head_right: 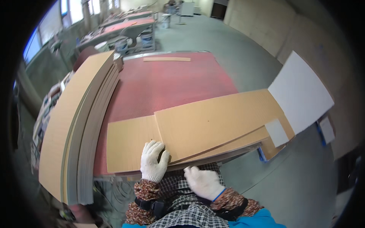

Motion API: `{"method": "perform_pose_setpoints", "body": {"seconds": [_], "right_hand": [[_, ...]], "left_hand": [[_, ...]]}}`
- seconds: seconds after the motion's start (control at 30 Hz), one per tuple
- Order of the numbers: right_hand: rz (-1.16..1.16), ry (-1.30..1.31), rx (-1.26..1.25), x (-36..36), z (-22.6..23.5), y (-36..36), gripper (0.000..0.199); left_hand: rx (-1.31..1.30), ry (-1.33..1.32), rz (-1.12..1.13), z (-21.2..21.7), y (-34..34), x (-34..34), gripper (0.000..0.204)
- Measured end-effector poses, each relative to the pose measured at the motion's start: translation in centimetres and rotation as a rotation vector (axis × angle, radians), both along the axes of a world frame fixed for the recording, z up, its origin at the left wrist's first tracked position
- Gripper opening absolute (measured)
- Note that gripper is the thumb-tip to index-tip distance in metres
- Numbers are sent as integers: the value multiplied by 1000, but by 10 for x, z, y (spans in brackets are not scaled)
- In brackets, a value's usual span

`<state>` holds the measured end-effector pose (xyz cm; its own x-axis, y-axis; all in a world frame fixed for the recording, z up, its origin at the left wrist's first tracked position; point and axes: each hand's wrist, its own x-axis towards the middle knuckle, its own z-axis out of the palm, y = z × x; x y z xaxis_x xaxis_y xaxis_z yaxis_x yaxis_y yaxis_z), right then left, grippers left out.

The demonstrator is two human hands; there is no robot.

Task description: The recorder is applying white adhesive strips or edge banding to the side of wood-finished furniture panels.

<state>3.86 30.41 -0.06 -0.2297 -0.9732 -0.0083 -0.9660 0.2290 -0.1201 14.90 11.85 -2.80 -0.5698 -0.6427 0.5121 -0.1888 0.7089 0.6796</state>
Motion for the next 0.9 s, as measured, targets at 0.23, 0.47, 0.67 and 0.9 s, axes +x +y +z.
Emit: {"method": "perform_pose_setpoints", "body": {"seconds": [0.23, 0.47, 0.67, 0.9], "right_hand": [[-656, -79, -403, -150, 6, 71, 34], [-1161, -412, -833, -319, -22, 125, 55], [-1138, -1042, -1132, -398, -70, 115, 39], [-1216, -1201, -1120, -424, -86, 108, 33]], "left_hand": [[-1, -91, 4, -9, 0, 0, 25], [-35, -260, 52, -5, 10, -2, 26], [-131, -287, 118, 12, 22, -9, 27], [319, -307, 271, 23, 4, -23, 45]]}}
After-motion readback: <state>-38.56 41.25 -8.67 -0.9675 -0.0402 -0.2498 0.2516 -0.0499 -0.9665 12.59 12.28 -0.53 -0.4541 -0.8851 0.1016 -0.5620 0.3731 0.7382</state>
